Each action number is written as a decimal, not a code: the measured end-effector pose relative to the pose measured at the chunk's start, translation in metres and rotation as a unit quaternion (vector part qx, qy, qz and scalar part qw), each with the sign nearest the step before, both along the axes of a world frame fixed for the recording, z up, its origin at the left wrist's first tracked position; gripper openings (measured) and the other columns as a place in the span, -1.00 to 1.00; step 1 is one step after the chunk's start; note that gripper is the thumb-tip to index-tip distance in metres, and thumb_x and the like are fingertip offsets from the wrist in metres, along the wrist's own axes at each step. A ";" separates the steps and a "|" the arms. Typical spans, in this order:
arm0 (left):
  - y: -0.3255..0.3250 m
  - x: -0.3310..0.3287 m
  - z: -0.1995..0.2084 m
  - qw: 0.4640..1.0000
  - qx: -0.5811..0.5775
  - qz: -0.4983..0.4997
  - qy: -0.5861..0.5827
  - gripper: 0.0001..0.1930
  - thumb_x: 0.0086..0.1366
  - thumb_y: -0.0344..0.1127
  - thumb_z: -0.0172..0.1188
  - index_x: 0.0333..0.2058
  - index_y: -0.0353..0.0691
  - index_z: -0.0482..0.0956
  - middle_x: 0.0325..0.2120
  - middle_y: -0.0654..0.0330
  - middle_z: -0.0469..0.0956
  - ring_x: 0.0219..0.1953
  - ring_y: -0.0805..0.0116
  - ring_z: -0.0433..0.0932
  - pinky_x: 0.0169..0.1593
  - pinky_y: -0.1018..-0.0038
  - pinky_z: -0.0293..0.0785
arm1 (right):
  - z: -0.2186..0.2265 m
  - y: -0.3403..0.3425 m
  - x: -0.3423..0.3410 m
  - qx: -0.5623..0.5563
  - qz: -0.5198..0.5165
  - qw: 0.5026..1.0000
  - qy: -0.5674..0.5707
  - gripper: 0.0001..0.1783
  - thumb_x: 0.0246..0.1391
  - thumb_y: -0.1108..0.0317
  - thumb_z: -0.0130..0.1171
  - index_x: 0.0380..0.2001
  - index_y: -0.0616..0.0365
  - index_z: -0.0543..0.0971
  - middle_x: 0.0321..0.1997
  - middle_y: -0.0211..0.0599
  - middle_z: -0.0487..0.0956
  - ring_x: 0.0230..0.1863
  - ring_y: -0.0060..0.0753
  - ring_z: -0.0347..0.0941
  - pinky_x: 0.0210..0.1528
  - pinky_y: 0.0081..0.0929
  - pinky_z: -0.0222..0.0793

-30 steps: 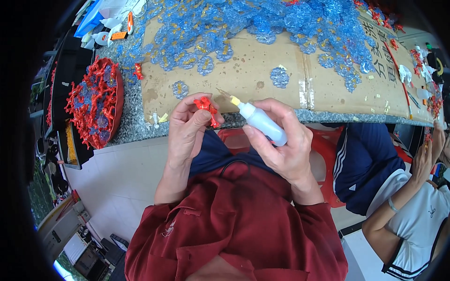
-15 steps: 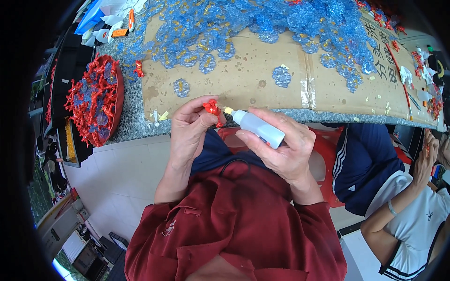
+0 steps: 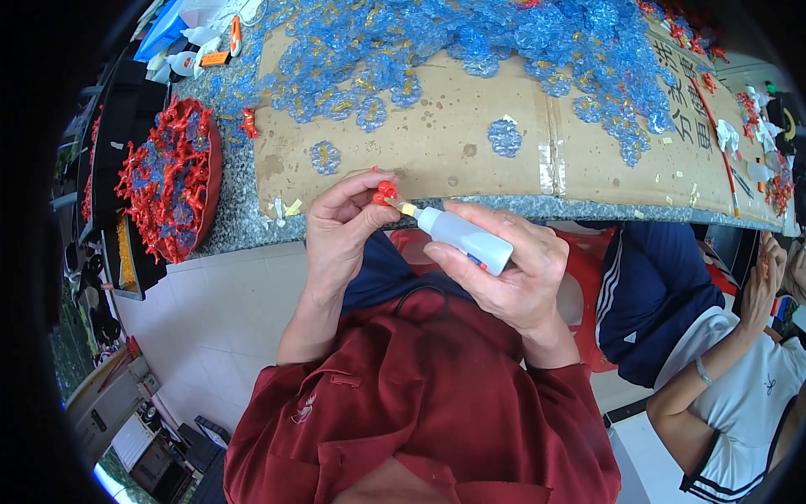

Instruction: The person applies glue to small toy figurines using a glue bottle and attaches them onto plastic bases by hand, occasionally pulling additional figurine pieces from a dispenser chute onto the work table.

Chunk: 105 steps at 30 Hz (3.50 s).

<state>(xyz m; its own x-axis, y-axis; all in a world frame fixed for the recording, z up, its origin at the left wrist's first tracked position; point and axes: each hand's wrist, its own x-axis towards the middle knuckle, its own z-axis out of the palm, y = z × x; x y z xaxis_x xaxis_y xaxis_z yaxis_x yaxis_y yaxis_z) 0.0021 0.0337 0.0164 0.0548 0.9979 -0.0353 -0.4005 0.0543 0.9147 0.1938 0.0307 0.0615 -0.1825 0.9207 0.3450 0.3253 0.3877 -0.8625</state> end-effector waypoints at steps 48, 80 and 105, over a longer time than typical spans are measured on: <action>-0.010 -0.024 -0.004 0.964 -0.107 -0.043 -0.238 -0.54 0.07 -0.47 0.27 -0.04 -0.34 0.36 -0.35 0.16 0.49 -0.41 0.39 0.49 -0.32 0.56 0.41 | -0.019 0.127 -0.019 0.136 0.082 0.949 -0.271 -0.82 -0.13 0.46 0.18 -0.36 0.19 0.55 -0.26 -0.29 0.54 -0.22 -0.21 0.43 -0.14 -0.40 0.35; -0.015 0.011 -0.011 0.969 -0.093 -0.126 -0.192 -0.67 0.07 -0.58 0.21 -0.15 -0.31 0.41 -0.40 0.21 0.52 -0.36 0.50 0.52 -0.24 0.61 0.46 | -0.025 0.012 0.011 -0.351 0.134 0.879 0.294 -0.66 0.00 0.58 0.15 -0.09 0.33 0.47 -0.31 -0.23 0.55 -0.39 -0.59 0.50 -0.42 -0.70 0.44; -0.013 0.018 -0.002 0.996 0.039 -0.012 -0.081 -0.67 -0.01 -0.70 0.23 -0.24 -0.36 0.39 -0.29 0.10 0.46 -0.27 0.42 0.50 -0.19 0.53 0.53 | -0.032 -0.005 -0.008 -0.012 0.047 0.984 0.169 -0.71 -0.28 0.66 0.29 -0.36 0.24 0.62 -0.11 -0.07 0.50 -0.22 -0.38 0.50 -0.27 -0.57 0.46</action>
<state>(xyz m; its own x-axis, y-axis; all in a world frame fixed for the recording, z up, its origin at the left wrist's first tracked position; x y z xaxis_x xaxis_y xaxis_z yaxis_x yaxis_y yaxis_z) 0.0201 0.0208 0.0142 0.0772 0.9956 0.0530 -0.5420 -0.0027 0.8404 0.1861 0.0254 0.0293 -0.1462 0.9139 0.3787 -0.0176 0.3803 -0.9247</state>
